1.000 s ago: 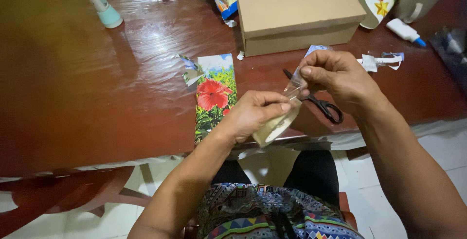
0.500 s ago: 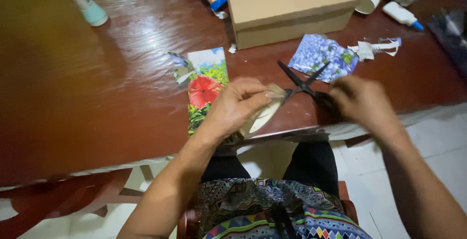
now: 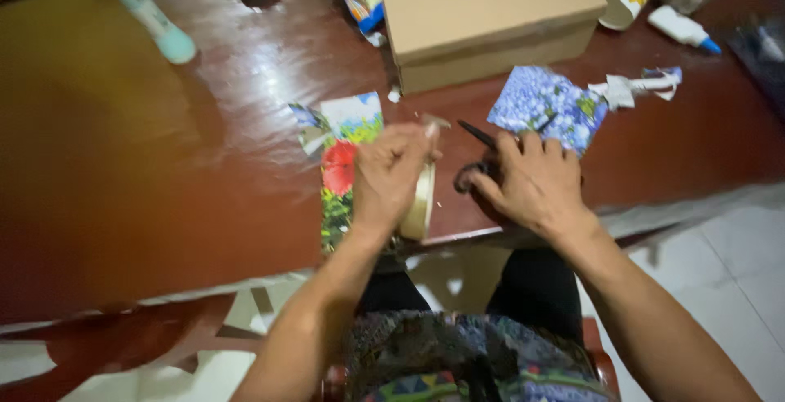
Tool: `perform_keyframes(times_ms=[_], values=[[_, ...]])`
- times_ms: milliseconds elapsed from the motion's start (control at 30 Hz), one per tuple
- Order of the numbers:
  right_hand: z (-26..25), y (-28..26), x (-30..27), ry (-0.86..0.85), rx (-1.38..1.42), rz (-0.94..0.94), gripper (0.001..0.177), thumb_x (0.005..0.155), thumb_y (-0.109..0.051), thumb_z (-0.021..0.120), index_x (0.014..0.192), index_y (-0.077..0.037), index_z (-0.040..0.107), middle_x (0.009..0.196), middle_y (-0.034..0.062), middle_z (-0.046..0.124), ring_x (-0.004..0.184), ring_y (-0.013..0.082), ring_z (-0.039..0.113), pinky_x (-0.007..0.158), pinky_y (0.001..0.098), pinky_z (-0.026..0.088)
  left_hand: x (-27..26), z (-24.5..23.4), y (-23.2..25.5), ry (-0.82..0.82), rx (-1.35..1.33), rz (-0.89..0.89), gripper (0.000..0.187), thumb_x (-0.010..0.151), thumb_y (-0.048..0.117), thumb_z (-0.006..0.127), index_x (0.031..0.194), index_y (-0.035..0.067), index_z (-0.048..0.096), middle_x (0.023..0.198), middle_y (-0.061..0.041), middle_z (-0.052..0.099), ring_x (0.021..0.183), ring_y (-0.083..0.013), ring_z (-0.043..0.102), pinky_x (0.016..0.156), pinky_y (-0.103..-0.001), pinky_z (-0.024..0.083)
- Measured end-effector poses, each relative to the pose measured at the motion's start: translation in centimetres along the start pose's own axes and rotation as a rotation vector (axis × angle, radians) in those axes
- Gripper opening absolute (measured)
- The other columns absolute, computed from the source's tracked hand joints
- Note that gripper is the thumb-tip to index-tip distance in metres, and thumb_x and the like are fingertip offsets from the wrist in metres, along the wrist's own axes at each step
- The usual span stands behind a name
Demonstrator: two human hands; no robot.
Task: The person folds the top flap of a floral-patterned gift-wrapped package and secures it with clear tape. They then cut a piece of tape with scissors and apply it to the package, placing the finished item on a stack of other wrapped gifts.
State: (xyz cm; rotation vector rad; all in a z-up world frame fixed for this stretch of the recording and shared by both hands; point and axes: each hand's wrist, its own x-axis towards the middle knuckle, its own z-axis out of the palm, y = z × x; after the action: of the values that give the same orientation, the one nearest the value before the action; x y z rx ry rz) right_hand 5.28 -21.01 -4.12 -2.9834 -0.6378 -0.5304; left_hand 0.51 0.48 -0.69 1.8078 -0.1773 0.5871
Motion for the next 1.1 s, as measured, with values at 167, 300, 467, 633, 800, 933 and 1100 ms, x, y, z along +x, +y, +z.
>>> perform_keyframes(times_ms=[167,300,467,633,800,933,1100], values=[[0.4,1.1,-0.1,-0.035,-0.018,-0.039,0.048,0.083,-0.044,0.065,0.124,-0.02,0.065,0.112,0.0121,0.064,0.107,0.0327,0.063,0.093,0.0598,0.043,-0.3,0.6,-0.9,0.04,-0.277,-0.184,0.022,0.099,0.017,0.066,0.112,0.001,0.075,0.09,-0.008,0.074,0.08,-0.0109,0.066,0.072,-0.026,0.053],[-0.3,3.1,-0.8,-0.006,0.077,-0.104,0.038,0.084,-0.04,0.069,0.116,-0.02,0.069,0.12,0.0082,0.065,0.112,0.0299,0.062,0.101,0.0646,0.038,-0.2,0.9,-1.2,0.049,-0.282,0.012,0.022,0.104,0.012,0.062,0.119,-0.001,0.071,0.101,-0.005,0.076,0.091,-0.0083,0.07,0.083,-0.023,0.058],[-0.7,0.9,-2.2,0.132,0.254,-0.191,0.046,0.085,-0.043,0.071,0.12,-0.013,0.068,0.124,0.0183,0.061,0.116,0.0381,0.056,0.101,0.0562,0.041,0.0,1.4,-0.6,0.113,-0.215,0.066,0.018,0.106,0.012,0.059,0.115,0.0,0.069,0.093,-0.004,0.073,0.084,-0.0088,0.069,0.078,-0.025,0.061],[0.5,-0.8,-2.2,0.076,0.175,-0.216,0.033,0.087,-0.042,0.07,0.11,-0.018,0.073,0.121,0.0139,0.064,0.116,0.0342,0.057,0.102,0.056,0.037,-0.3,1.4,0.9,0.241,-0.004,0.232,0.015,0.11,0.015,0.058,0.116,0.004,0.066,0.09,-0.004,0.068,0.075,-0.0102,0.064,0.068,-0.027,0.052],[0.1,3.0,-2.7,-0.019,0.275,-0.264,0.029,0.084,-0.038,0.069,0.106,-0.021,0.077,0.122,0.0091,0.066,0.118,0.0286,0.06,0.101,0.0568,0.037,-0.5,2.5,1.5,0.252,-0.056,0.194,0.016,0.11,0.017,0.058,0.119,0.005,0.066,0.094,-0.005,0.063,0.074,-0.0114,0.062,0.066,-0.028,0.051],[-1.0,5.5,-3.1,-0.004,0.324,-0.155,0.036,0.086,-0.044,0.068,0.11,-0.018,0.075,0.125,0.0079,0.066,0.116,0.0306,0.061,0.103,0.056,0.04,-0.3,3.2,1.3,0.255,-0.081,0.161,0.016,0.109,0.017,0.058,0.118,0.005,0.065,0.098,-0.005,0.066,0.071,-0.0109,0.061,0.064,-0.028,0.051],[-0.9,5.2,-4.4,-0.22,-0.08,0.061,0.061,0.085,-0.059,0.067,0.13,-0.017,0.068,0.126,0.014,0.062,0.113,0.0331,0.063,0.107,0.0633,0.035,-0.4,3.7,0.9,0.251,-0.05,0.203,0.016,0.11,0.017,0.057,0.117,0.005,0.066,0.098,-0.005,0.067,0.071,-0.0104,0.062,0.063,-0.028,0.051]])
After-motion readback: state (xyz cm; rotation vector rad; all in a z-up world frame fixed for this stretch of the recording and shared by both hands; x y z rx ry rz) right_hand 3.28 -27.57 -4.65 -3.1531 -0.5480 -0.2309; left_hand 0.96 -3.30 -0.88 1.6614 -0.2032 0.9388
